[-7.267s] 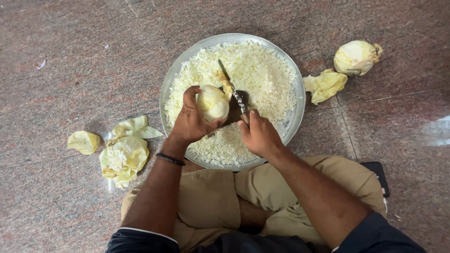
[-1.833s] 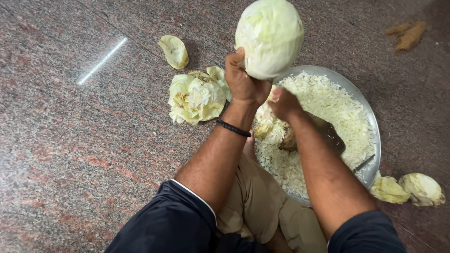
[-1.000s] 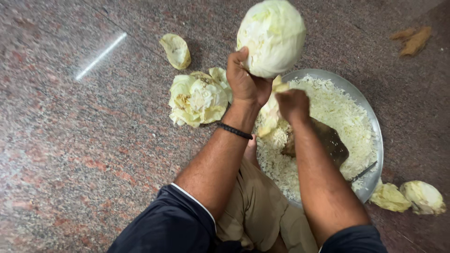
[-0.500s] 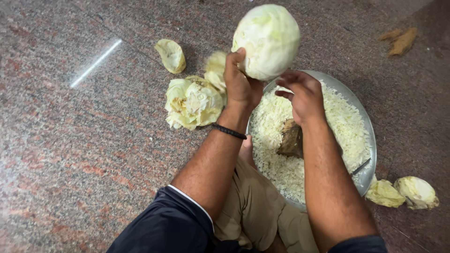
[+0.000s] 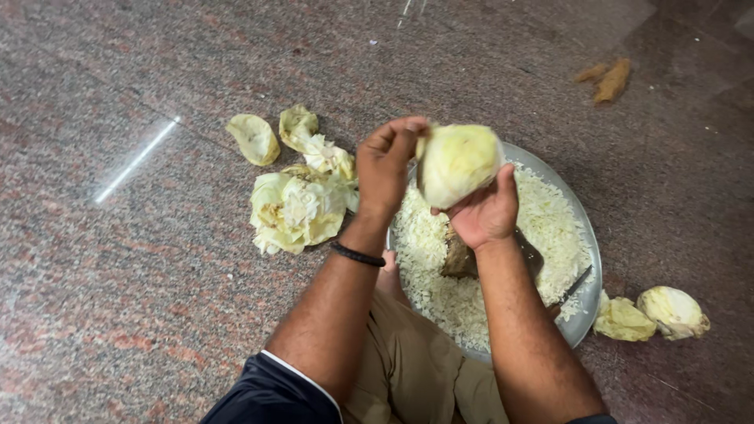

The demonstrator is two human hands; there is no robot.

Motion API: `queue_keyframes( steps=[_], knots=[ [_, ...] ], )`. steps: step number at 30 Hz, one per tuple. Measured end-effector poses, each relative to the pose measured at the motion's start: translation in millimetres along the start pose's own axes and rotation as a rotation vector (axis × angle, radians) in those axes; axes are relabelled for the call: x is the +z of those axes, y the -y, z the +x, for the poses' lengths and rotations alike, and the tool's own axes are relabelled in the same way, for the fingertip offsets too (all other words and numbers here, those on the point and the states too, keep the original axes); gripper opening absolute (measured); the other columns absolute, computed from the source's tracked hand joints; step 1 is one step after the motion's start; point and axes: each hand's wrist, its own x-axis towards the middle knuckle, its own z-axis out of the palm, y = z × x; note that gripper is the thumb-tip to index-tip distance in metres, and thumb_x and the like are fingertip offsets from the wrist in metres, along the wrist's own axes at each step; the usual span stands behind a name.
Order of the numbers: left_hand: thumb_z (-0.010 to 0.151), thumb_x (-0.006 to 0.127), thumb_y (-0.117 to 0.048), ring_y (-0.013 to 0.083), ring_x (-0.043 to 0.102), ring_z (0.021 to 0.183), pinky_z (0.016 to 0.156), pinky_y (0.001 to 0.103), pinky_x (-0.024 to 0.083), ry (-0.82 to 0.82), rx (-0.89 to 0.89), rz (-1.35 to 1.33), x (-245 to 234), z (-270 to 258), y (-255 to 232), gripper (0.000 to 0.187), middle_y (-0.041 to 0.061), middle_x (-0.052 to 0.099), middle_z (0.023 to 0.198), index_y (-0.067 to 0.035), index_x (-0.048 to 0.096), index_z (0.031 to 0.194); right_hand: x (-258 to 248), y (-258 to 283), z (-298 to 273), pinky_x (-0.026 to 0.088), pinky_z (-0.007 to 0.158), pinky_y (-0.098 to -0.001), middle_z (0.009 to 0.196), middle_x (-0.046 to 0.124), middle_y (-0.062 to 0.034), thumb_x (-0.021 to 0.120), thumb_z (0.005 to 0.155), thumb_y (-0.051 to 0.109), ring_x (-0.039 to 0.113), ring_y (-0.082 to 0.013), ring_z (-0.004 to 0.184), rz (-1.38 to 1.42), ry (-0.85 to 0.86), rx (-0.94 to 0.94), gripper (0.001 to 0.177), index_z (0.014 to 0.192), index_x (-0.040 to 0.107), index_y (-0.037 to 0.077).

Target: The person is grating a head of cabbage by hand using a metal grater over a large plate, picking up and rotating the cabbage between grating actions.

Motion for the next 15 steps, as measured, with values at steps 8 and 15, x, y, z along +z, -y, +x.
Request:
queue_keyframes(
  steps=[8,15],
  knots=[
    [0.096,0.072,-0.028,0.0050,0.063,0.069,0.062,0.024,0.053,0.116,-0.003,0.525,10.2,-13.4,-24.1,0.027,-0.001,0.071,0.079,-0.007,0.076,0.112,-60.1,-31.8,3.2,0.047,0.050,-0.0262,0.122,0.066,-0.0095,0.080,0.072,0.078,0.066,-0.0186,0.093,-0.281,-0.163,-0.068,0.111,0.153,0.052,0.007],
    [0.101,0.070,-0.040,0.0121,0.056,0.064,0.060,0.034,0.049,0.356,-0.175,0.545,2.4,-10.0,-39.7,0.041,0.010,0.071,0.073,-0.003,0.076,0.083,-75.3,-32.2,10.5,0.050,0.064,-0.0296,0.125,0.066,-0.0041,0.081,0.078,0.067,0.067,-0.0179,0.098,-0.102,-0.362,-0.137,0.089,0.143,0.053,0.012]
  ],
)
